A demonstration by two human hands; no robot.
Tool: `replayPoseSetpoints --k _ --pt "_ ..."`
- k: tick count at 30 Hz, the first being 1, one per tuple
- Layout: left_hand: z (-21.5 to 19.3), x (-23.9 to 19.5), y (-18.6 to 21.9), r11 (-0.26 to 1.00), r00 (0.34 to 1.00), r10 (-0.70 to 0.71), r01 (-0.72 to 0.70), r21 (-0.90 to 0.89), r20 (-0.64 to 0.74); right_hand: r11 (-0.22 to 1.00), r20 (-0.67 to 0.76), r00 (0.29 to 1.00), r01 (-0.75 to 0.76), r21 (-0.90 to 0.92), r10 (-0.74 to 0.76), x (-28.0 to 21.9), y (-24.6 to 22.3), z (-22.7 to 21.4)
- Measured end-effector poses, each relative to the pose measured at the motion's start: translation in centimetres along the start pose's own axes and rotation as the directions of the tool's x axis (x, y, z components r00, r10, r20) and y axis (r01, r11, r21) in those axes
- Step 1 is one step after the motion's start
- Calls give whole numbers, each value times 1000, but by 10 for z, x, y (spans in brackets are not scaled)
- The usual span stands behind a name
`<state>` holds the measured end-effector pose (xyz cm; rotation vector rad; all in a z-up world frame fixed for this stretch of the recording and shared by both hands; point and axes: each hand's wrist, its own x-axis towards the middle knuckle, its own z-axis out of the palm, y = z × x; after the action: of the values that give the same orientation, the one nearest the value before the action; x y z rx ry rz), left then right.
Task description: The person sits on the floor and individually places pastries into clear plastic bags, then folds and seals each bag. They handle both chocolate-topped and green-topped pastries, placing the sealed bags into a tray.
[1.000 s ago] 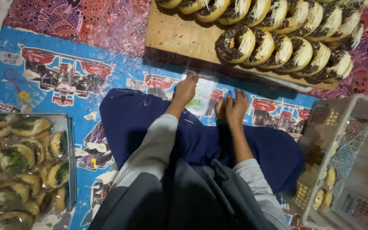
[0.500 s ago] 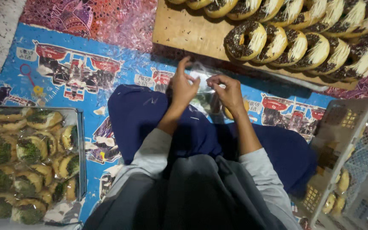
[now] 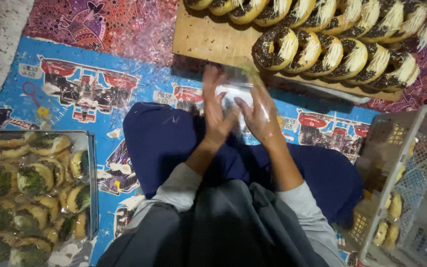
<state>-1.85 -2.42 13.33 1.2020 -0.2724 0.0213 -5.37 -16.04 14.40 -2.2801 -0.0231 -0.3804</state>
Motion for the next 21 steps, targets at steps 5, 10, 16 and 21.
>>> replayPoseSetpoints --k 5,10,16,21 --pt "-9 44 -47 581 848 -480 498 -644 224 975 180 965 209 -76 -192 1 -21 -16" --pt "-27 70 -77 513 899 -415 357 -781 138 960 96 976 -168 -224 193 34 30 -77" --pt "-41 84 -60 251 836 -521 343 -905 172 728 63 997 13 -686 41 88 109 -77" --pt "-48 85 -60 100 885 -435 229 -968 164 942 -81 990 -131 -308 111 39 43 -76"
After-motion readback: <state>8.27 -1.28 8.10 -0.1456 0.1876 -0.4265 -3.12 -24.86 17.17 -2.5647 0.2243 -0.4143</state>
